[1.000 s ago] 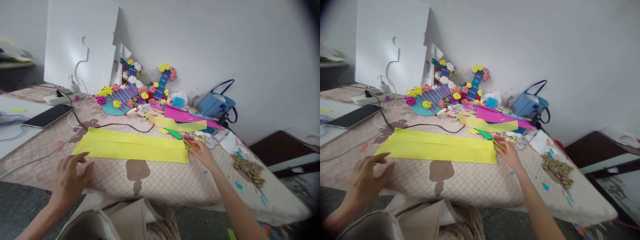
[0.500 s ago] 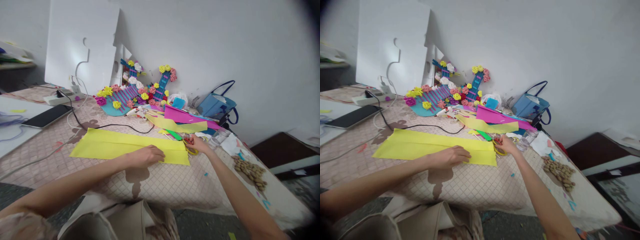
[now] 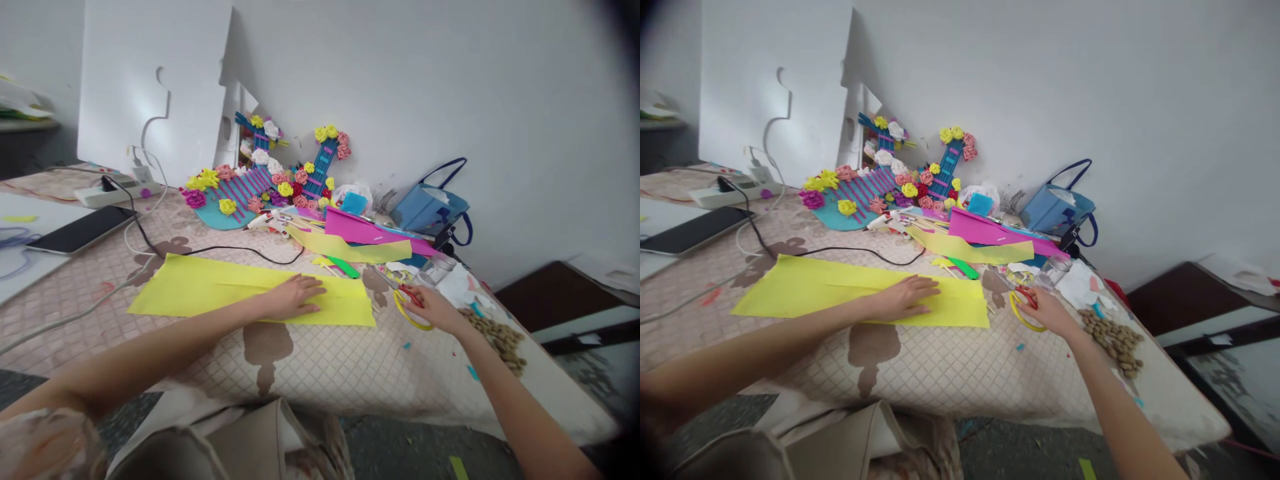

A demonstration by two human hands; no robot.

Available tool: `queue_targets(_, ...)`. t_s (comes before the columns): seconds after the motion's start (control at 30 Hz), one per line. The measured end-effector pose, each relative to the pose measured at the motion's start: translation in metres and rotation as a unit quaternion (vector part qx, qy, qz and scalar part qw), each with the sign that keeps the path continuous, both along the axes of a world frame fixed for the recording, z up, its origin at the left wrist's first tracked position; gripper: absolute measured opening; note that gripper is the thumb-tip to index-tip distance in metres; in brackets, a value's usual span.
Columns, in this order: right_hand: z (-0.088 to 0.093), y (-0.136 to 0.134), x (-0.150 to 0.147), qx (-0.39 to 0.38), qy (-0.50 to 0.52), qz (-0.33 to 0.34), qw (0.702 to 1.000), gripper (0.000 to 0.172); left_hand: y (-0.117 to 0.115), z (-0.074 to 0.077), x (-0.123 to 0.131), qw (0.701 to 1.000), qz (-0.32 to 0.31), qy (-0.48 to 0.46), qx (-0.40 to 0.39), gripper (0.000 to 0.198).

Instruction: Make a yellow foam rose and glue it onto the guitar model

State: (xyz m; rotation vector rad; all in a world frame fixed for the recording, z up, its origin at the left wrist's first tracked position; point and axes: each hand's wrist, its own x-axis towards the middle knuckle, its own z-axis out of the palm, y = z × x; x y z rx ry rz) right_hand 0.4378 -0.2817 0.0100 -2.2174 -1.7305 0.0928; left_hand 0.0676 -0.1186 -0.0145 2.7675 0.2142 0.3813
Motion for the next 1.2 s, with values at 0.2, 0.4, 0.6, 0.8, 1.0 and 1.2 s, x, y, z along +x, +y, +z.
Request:
queue_targets(0.2, -0.008, -0.025, -0.012, -0.022, -0.004, 0.043, 0.999, 0.055, 0.003, 0.004, 0.037, 0.998, 0.044, -0.014, -0.041, 0.027)
queue_targets(0.4, -0.004, -0.031, -0.028, -0.053, -0.042, 0.098, 0.993, 0.056, -0.014, 0.002, 0.086, 0.992, 0.076, 0.014, -0.096, 0.039)
queue_targets(0.6, 0.0, -0.045, -0.022, -0.089, -0.038, 0.097, 0.991, 0.059, -0.015, 0.0, 0.1, 0.985, 0.091, 0.033, -0.14, 0.026)
queue_targets(0.8, 0.004, -0.06, -0.018, -0.125, -0.043, 0.11, 0.985, 0.059, -0.01, 0.001, 0.089, 0.981, 0.056, 0.016, -0.185, 0.019)
queue_targets(1.0, 0.006, -0.065, -0.023, -0.12, -0.056, 0.119, 0.984, 0.054, -0.012, 0.004, 0.087, 0.98, 0.045, 0.012, -0.193, 0.017)
queue_targets(1.2, 0.009, -0.06, -0.028, -0.126, -0.066, 0.148, 0.979, 0.052, -0.011, 0.002, 0.092, 0.983, 0.061, 0.016, -0.175, 0.017)
